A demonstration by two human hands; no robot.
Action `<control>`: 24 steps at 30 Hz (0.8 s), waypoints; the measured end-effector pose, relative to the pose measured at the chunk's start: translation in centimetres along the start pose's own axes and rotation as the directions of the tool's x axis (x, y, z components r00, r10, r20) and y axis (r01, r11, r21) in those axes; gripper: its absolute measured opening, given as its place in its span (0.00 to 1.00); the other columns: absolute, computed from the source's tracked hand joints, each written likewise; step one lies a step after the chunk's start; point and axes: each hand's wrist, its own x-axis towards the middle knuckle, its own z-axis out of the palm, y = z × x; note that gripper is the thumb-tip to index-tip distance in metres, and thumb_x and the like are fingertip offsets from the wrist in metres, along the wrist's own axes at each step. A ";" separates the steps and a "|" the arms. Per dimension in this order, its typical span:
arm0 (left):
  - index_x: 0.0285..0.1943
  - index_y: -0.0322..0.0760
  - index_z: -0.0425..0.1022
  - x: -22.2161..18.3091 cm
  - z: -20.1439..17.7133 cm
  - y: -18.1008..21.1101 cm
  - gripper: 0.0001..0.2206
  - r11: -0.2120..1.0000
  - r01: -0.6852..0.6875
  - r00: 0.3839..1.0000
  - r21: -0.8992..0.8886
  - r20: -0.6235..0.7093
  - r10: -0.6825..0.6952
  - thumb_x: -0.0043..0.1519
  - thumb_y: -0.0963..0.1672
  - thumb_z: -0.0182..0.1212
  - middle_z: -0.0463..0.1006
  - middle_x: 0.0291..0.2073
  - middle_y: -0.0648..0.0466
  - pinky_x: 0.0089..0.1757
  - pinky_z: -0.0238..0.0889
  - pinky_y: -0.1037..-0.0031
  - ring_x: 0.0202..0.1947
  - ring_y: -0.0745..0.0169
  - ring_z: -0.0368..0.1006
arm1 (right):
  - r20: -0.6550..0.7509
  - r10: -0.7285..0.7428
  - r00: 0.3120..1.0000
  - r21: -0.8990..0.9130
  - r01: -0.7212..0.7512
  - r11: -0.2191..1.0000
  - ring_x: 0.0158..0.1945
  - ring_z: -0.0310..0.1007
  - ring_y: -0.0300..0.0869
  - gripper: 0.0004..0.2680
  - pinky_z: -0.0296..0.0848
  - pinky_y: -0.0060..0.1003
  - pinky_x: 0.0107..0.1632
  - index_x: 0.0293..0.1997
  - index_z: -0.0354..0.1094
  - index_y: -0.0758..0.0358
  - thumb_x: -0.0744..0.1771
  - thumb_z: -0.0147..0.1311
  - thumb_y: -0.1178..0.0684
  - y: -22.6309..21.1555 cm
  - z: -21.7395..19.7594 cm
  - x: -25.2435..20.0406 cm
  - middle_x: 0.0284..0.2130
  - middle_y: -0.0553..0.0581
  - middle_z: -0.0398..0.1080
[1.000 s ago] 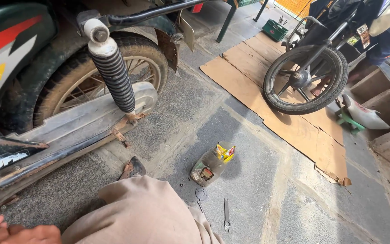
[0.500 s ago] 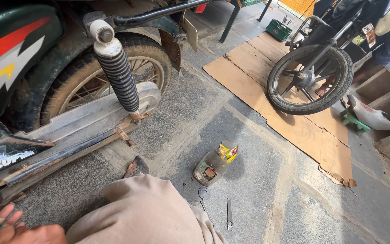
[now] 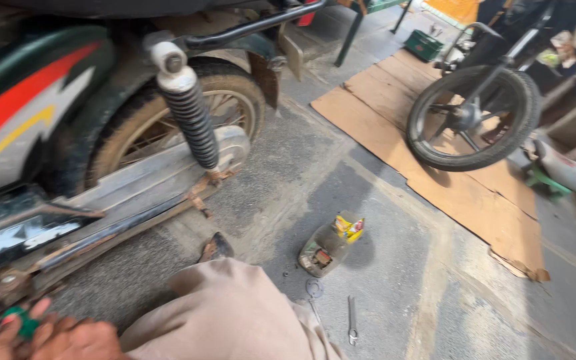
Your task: The person sits on the floor beside a green scooter and uses a green-handled screwdriver to unscrew and tighten screws on the scooter's footrest and side panel area. They pick up screws from the floor, position them, and drive them in by hand with the screwdriver.
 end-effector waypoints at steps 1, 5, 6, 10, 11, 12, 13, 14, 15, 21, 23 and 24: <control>0.62 0.40 0.71 0.7 0.7 -1.2 0.16 0.998 0.066 0.998 -0.016 -0.008 -0.066 0.71 0.48 0.48 0.80 0.49 0.52 0.46 0.70 0.63 0.45 0.58 0.77 | 0.005 -0.038 0.999 0.027 0.038 0.999 0.31 0.79 0.52 0.08 0.76 0.48 0.31 0.47 0.70 0.66 0.67 0.51 0.55 -1.0 0.2 -0.2 0.31 0.61 0.76; 0.58 0.38 0.73 2.0 1.4 -4.8 0.12 0.984 0.122 0.987 -0.133 -0.089 -0.134 0.68 0.45 0.54 0.81 0.47 0.51 0.43 0.72 0.64 0.42 0.57 0.78 | 0.024 -0.236 0.971 0.167 0.229 0.959 0.31 0.79 0.52 0.08 0.76 0.48 0.31 0.48 0.70 0.67 0.67 0.51 0.55 -5.4 -2.1 0.9 0.31 0.61 0.76; 0.55 0.36 0.75 2.7 1.1 -5.3 0.10 0.982 0.067 0.992 -0.179 -0.090 -0.084 0.66 0.43 0.58 0.82 0.45 0.49 0.42 0.73 0.67 0.40 0.57 0.79 | 0.024 -0.293 0.956 0.210 0.282 0.936 0.31 0.79 0.52 0.08 0.76 0.48 0.31 0.48 0.70 0.67 0.67 0.51 0.55 -7.0 -4.1 0.7 0.31 0.61 0.76; 0.47 0.28 0.79 2.1 1.0 -5.2 0.08 0.986 -0.068 0.958 -0.152 -0.285 0.022 0.61 0.40 0.66 0.83 0.41 0.47 0.41 0.74 0.68 0.39 0.58 0.78 | 0.153 -0.314 0.937 0.346 0.247 0.905 0.30 0.80 0.54 0.04 0.77 0.49 0.31 0.44 0.65 0.63 0.69 0.46 0.55 -8.3 -4.0 1.8 0.28 0.63 0.76; 0.46 0.29 0.80 1.9 1.1 -4.8 0.08 0.989 -0.056 0.977 -0.135 -0.209 0.027 0.62 0.41 0.66 0.83 0.40 0.48 0.41 0.72 0.71 0.39 0.61 0.77 | 0.187 -0.276 0.943 0.340 0.201 0.919 0.31 0.80 0.56 0.05 0.78 0.50 0.33 0.44 0.65 0.63 0.68 0.46 0.56 -8.6 -4.1 2.0 0.29 0.64 0.77; 0.45 0.30 0.81 1.9 1.4 -4.5 0.08 0.992 -0.046 0.991 -0.116 -0.133 0.030 0.62 0.42 0.65 0.84 0.39 0.50 0.40 0.70 0.75 0.38 0.64 0.77 | 0.222 -0.238 0.946 0.330 0.156 0.931 0.32 0.80 0.58 0.06 0.78 0.52 0.35 0.45 0.65 0.63 0.68 0.45 0.56 -8.8 -4.2 2.4 0.30 0.66 0.77; 0.45 0.30 0.81 1.7 0.9 -4.4 0.08 0.991 -0.052 0.987 -0.121 -0.158 0.033 0.62 0.42 0.65 0.84 0.39 0.50 0.40 0.70 0.75 0.38 0.64 0.77 | 0.226 -0.260 0.939 0.344 0.173 0.923 0.32 0.80 0.58 0.06 0.78 0.52 0.35 0.45 0.65 0.63 0.68 0.45 0.56 -9.5 -4.4 2.3 0.30 0.66 0.77; 0.44 0.29 0.81 1.6 0.6 -4.4 0.08 0.991 -0.060 0.986 -0.120 -0.164 0.040 0.62 0.42 0.66 0.83 0.37 0.50 0.39 0.70 0.74 0.37 0.65 0.76 | 0.286 -0.226 0.931 0.347 0.119 0.930 0.34 0.80 0.60 0.06 0.78 0.53 0.37 0.46 0.64 0.63 0.68 0.45 0.55 -10.0 -4.5 2.3 0.31 0.67 0.78; 0.43 0.28 0.81 1.7 0.8 -4.4 0.08 0.991 -0.062 0.987 -0.118 -0.157 0.043 0.62 0.41 0.67 0.83 0.36 0.51 0.38 0.70 0.74 0.35 0.66 0.75 | 0.344 -0.179 0.922 0.336 0.057 0.940 0.35 0.79 0.61 0.07 0.77 0.55 0.39 0.46 0.64 0.64 0.68 0.46 0.53 -10.1 -4.7 2.5 0.31 0.67 0.78; 0.43 0.31 0.82 -0.7 0.7 -2.1 0.07 0.997 -0.017 0.984 -0.073 -0.181 0.004 0.62 0.42 0.67 0.76 0.26 0.57 0.27 0.59 0.75 0.23 0.71 0.63 | 0.417 -0.074 0.906 0.442 -0.132 0.887 0.42 0.78 0.64 0.12 0.75 0.58 0.47 0.48 0.64 0.64 0.67 0.49 0.46 -11.7 -4.2 2.1 0.35 0.71 0.77; 0.43 0.30 0.82 -0.3 0.4 -2.7 0.08 0.996 -0.034 0.984 -0.085 -0.175 0.018 0.62 0.43 0.67 0.74 0.24 0.57 0.26 0.56 0.75 0.22 0.71 0.61 | 0.466 -0.037 0.884 0.452 -0.202 0.869 0.44 0.76 0.66 0.12 0.74 0.59 0.48 0.48 0.65 0.64 0.67 0.49 0.45 -12.1 -5.1 2.4 0.37 0.72 0.76; 0.42 0.30 0.81 -0.2 0.3 -2.9 0.08 0.994 -0.049 0.986 -0.093 -0.166 0.033 0.62 0.43 0.67 0.71 0.22 0.57 0.24 0.53 0.75 0.20 0.71 0.58 | 0.513 0.002 0.858 0.457 -0.275 0.846 0.46 0.75 0.67 0.13 0.72 0.60 0.50 0.48 0.66 0.64 0.68 0.49 0.43 -12.2 -5.6 2.6 0.38 0.74 0.75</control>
